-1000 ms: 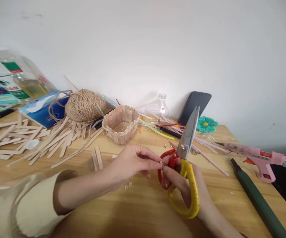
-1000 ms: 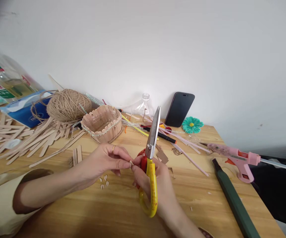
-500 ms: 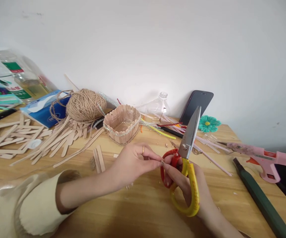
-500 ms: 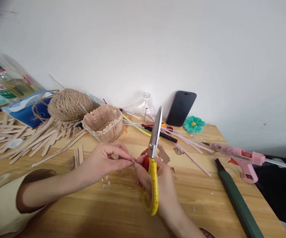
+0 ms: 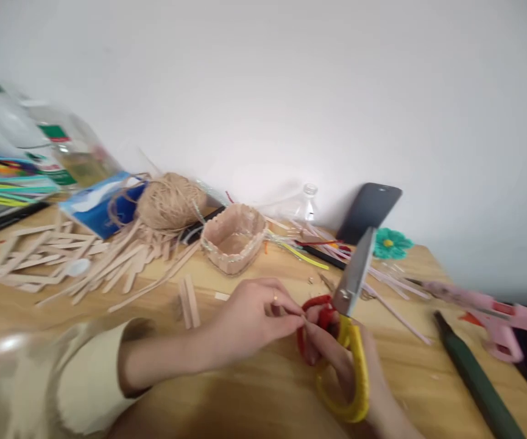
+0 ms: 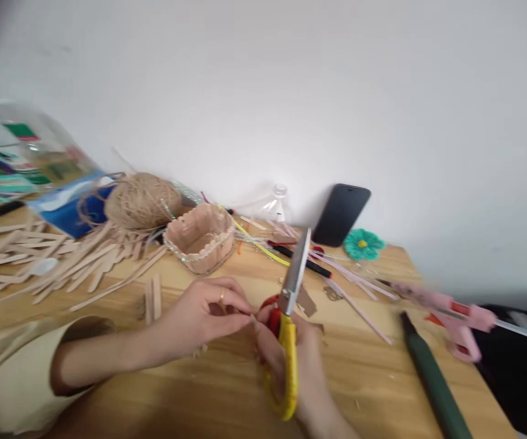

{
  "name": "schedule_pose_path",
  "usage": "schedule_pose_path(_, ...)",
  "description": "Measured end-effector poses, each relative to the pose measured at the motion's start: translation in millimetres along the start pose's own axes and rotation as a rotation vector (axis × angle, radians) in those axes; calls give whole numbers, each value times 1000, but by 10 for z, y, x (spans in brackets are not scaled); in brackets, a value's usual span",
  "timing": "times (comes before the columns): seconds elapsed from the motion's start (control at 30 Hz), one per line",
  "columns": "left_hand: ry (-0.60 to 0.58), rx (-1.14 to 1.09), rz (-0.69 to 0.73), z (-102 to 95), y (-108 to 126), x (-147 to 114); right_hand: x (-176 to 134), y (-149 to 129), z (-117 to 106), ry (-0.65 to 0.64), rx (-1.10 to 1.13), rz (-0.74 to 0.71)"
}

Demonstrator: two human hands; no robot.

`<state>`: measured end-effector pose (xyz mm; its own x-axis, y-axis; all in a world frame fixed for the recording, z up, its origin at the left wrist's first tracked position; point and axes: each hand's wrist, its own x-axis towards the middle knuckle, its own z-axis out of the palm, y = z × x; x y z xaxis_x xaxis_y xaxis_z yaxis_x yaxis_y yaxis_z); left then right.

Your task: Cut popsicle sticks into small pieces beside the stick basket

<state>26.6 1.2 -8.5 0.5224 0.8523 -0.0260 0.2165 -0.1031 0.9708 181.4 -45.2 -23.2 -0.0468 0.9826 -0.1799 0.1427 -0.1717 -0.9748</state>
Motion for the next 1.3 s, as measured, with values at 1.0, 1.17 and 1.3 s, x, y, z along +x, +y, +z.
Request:
schedule_pose_path(1.0, -103, -547, -423, -32, 12, 73, -7, -37, 8, 0, 61, -18)
schedule_pose_path(1.17, -121, -481, -431, -33, -12, 73, 2, -56, 6, -15, 92, -14)
schedule_pose_path(1.3, -141, -425, -420, -44, -20, 79, 5, -40, 8, -15, 90, 0)
